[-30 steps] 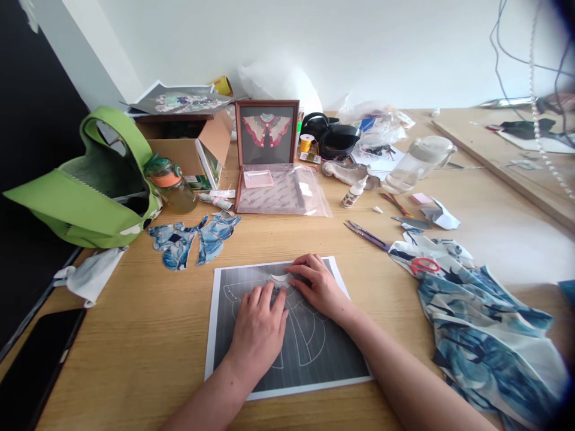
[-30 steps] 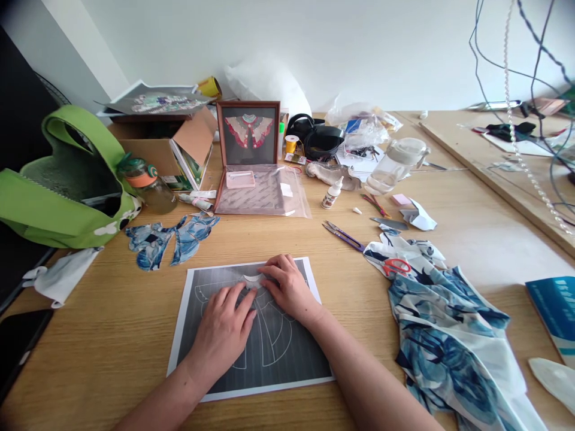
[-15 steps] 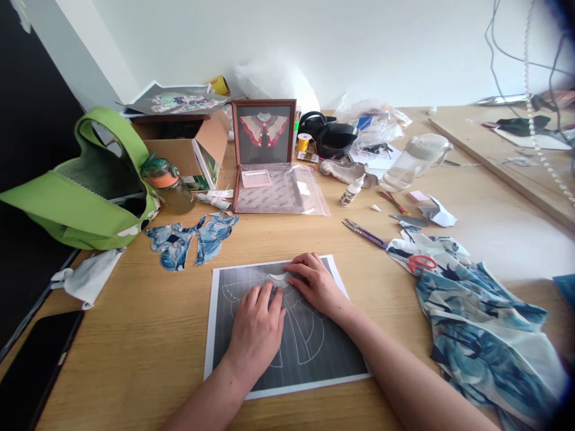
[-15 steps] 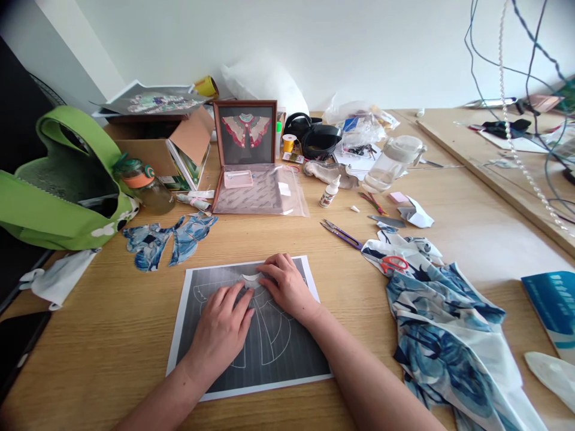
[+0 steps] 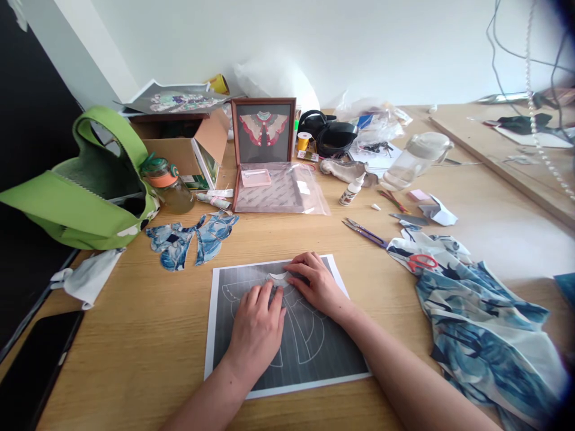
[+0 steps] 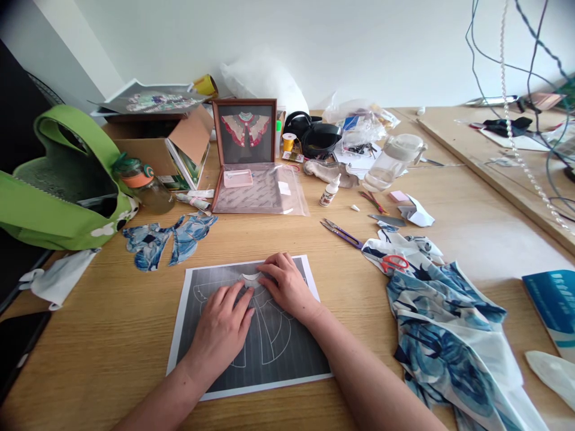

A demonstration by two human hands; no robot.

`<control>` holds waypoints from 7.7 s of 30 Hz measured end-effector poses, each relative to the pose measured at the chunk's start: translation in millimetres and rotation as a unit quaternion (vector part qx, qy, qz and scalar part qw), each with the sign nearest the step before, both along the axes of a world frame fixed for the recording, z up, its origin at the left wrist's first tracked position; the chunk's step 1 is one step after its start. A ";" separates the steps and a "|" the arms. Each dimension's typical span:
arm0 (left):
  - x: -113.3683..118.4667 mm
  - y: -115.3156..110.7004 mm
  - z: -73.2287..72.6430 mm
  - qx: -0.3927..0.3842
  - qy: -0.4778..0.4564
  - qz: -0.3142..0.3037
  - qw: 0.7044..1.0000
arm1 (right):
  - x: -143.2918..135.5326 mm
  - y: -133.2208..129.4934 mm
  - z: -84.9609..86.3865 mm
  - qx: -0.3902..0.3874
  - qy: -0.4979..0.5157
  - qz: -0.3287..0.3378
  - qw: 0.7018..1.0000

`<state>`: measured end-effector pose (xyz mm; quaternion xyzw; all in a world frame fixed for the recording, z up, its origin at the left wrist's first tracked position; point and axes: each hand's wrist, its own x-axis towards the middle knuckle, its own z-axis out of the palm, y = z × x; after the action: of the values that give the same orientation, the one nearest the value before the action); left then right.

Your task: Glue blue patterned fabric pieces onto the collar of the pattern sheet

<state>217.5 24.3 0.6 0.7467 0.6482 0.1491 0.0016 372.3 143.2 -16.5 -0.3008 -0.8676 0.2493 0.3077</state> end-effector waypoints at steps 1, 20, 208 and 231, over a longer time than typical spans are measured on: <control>-0.2 0.0 0.2 0.000 0.000 -0.001 1.000 | 0.1 -0.1 0.2 0.001 0.001 0.002 1.000; 0.1 1.0 1.2 0.001 0.007 0.002 1.000 | 1.4 0.1 1.5 0.001 0.048 0.002 0.999; -14.3 15.4 -36.5 0.112 0.032 -0.031 0.993 | -1.6 -1.3 5.3 0.063 -0.084 0.012 0.994; -22.7 23.4 -43.6 0.128 0.030 -0.086 0.988 | 3.6 2.5 8.5 0.083 -0.157 0.008 0.984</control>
<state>194.8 47.7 -43.0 0.7977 0.5570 0.2077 -0.1012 375.9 145.7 -8.0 -0.3026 -0.9251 0.1283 0.1902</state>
